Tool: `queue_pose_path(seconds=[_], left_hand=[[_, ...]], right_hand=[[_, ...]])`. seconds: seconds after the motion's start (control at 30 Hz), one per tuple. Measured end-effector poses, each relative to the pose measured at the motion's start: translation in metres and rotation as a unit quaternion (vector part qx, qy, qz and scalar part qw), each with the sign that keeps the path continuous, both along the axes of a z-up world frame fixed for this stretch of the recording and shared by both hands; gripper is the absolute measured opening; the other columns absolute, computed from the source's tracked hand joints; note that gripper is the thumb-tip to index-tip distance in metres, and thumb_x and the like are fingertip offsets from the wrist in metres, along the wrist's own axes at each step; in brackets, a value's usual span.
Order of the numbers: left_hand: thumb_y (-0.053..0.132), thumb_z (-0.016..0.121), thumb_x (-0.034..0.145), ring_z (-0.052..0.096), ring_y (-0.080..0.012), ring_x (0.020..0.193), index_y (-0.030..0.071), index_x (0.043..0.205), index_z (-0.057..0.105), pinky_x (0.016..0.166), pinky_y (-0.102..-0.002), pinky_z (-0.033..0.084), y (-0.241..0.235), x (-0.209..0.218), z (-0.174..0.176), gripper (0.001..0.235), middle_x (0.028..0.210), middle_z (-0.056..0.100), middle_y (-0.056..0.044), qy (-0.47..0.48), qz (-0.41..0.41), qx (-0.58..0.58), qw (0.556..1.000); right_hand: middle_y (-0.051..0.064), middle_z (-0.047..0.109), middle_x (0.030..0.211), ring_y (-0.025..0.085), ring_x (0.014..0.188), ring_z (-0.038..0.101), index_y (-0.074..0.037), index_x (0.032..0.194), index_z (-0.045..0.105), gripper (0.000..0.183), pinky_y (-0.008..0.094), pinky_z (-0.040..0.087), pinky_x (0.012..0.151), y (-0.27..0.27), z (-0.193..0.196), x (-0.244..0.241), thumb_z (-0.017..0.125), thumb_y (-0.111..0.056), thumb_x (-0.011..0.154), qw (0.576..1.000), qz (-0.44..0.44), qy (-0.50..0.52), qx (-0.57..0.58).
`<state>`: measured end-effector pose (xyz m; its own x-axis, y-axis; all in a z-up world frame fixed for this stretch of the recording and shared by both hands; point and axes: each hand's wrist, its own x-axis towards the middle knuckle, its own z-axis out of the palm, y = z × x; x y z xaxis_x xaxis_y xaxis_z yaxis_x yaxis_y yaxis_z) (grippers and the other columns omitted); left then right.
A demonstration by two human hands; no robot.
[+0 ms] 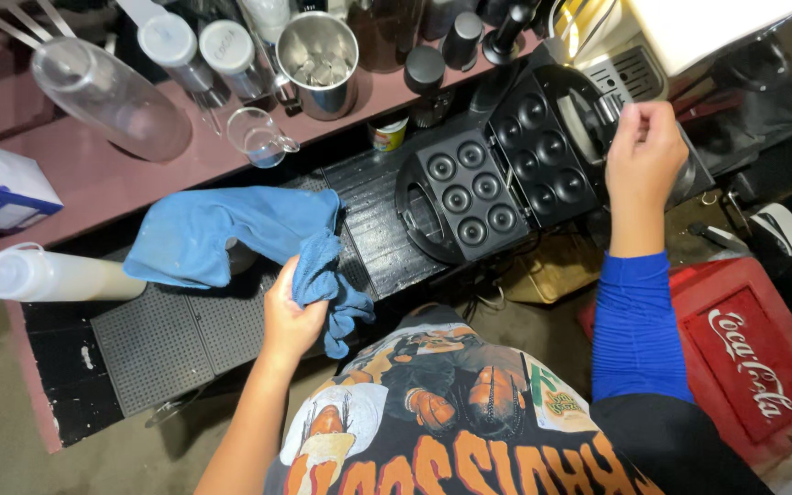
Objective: The person prepares batter for a waffle maker by wiping the appliance, rubbing their hands, and pouring a liquid from a can into a squeeze bottle. They then shake the bottle and use a small tool to clear the nozzle before placing it on the counter.
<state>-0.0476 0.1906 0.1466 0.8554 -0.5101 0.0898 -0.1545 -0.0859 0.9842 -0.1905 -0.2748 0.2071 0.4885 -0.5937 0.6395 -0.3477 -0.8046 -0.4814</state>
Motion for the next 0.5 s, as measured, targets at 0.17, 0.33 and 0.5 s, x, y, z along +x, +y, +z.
queue_pose_path(seconds=[0.17,0.33,0.5], left_hand=[[-0.003,0.064,0.083,0.063,-0.008,0.101,0.0,0.132,0.062,0.093,-0.025,0.051,-0.004,-0.006,0.009,0.049,0.11,0.072,-0.004,0.008,0.009,-0.003,1.0],[-0.004,0.064,0.082,0.063,-0.0087,0.103,-0.001,0.13,0.062,0.093,-0.026,0.05,-0.001,-0.021,0.01,0.048,0.112,0.071,-0.004,0.008,0.025,-0.015,1.0],[-0.004,0.06,0.08,0.063,-0.0098,0.104,-0.001,0.134,0.059,0.094,-0.026,0.051,-0.001,-0.051,0.01,0.054,0.112,0.069,-0.004,0.002,0.072,-0.017,0.997]], right_hand=[[0.016,0.068,0.103,0.032,0.09,0.067,0.001,0.112,0.065,0.01,0.04,0.053,0.081,0.01,0.0,-0.014,0.061,-0.008,0.11,0.999,0.004,-0.024,-0.025],[0.016,0.068,0.107,0.033,0.1,0.068,0.002,0.114,0.067,0.009,0.041,0.055,0.089,0.013,0.015,-0.027,0.062,-0.004,0.109,0.995,0.038,-0.048,-0.084],[0.016,0.068,0.112,0.031,0.095,0.065,0.003,0.113,0.067,0.007,0.039,0.053,0.086,0.029,0.048,-0.032,0.065,0.0,0.107,0.989,0.116,-0.072,-0.059]])
